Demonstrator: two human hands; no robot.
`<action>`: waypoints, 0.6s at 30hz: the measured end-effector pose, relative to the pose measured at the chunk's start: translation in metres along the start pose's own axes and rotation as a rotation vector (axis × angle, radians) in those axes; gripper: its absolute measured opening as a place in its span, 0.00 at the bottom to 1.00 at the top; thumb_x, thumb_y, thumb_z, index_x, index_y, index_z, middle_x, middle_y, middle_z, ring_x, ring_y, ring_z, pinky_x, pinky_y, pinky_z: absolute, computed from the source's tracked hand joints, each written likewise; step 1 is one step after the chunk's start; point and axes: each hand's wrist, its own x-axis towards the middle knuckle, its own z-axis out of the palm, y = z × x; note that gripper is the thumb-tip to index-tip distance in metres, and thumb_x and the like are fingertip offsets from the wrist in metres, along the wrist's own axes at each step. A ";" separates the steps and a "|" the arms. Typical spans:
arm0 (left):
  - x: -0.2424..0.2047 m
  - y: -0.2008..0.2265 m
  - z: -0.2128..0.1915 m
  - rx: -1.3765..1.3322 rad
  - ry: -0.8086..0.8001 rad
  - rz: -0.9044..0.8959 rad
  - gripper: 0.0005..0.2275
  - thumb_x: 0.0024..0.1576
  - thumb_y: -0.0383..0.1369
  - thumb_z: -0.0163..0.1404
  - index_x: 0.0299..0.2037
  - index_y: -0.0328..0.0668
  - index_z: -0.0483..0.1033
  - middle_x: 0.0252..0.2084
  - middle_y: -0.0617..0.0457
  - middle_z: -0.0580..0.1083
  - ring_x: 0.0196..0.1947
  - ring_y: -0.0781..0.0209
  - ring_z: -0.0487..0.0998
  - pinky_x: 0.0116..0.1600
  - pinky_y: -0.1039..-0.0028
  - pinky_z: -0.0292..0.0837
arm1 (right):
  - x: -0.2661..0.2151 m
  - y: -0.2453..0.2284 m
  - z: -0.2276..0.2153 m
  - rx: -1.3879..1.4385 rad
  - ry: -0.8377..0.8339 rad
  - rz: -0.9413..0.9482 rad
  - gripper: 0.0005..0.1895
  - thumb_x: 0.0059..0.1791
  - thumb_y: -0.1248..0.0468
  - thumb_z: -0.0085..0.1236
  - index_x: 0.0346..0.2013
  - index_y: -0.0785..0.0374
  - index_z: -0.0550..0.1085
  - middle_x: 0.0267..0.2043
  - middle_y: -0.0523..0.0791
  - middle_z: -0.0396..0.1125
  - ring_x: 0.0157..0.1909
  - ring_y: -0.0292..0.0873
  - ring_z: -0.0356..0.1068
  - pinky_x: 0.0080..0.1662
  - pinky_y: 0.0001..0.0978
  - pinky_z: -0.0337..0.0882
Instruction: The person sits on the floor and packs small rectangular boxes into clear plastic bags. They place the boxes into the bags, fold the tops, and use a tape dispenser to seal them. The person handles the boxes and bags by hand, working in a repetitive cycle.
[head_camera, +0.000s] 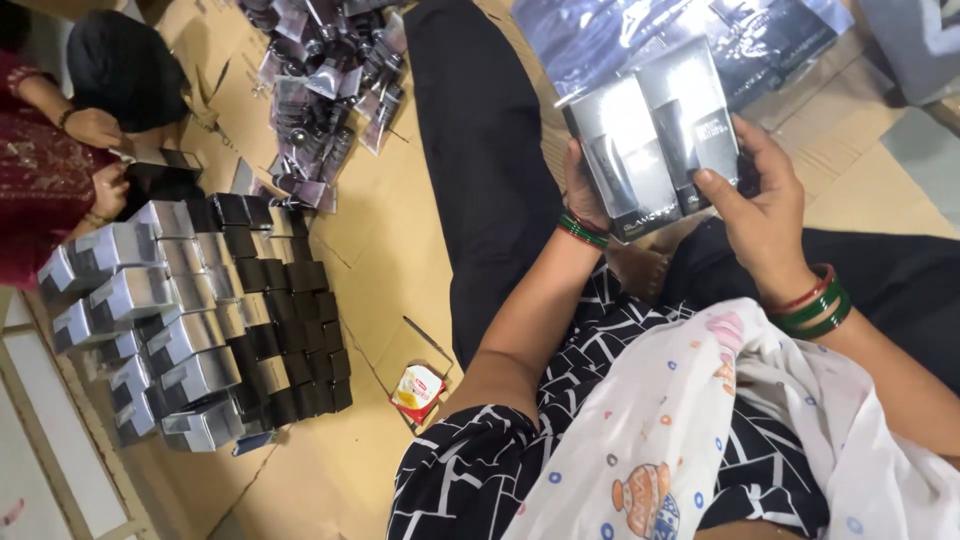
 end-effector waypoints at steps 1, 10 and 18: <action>0.000 0.000 0.001 -0.009 -0.018 -0.006 0.42 0.57 0.63 0.54 0.72 0.36 0.62 0.65 0.40 0.70 0.62 0.46 0.73 0.64 0.56 0.73 | 0.001 0.001 -0.001 -0.007 -0.004 0.001 0.29 0.57 0.70 0.63 0.71 0.69 0.64 0.66 0.48 0.66 0.66 0.39 0.67 0.68 0.32 0.67; -0.004 -0.016 -0.008 0.046 0.114 -0.042 0.35 0.61 0.55 0.55 0.67 0.32 0.64 0.61 0.39 0.70 0.61 0.46 0.74 0.65 0.56 0.73 | 0.001 0.005 -0.011 -0.654 -0.147 0.008 0.68 0.38 0.46 0.77 0.77 0.75 0.46 0.72 0.66 0.53 0.74 0.65 0.53 0.72 0.52 0.56; -0.008 -0.038 0.022 0.136 0.007 -0.172 0.30 0.64 0.49 0.54 0.66 0.28 0.67 0.62 0.38 0.72 0.61 0.46 0.74 0.68 0.57 0.68 | 0.004 0.008 -0.012 -0.716 -0.197 -0.043 0.81 0.32 0.43 0.80 0.77 0.73 0.31 0.77 0.69 0.38 0.78 0.73 0.39 0.74 0.58 0.45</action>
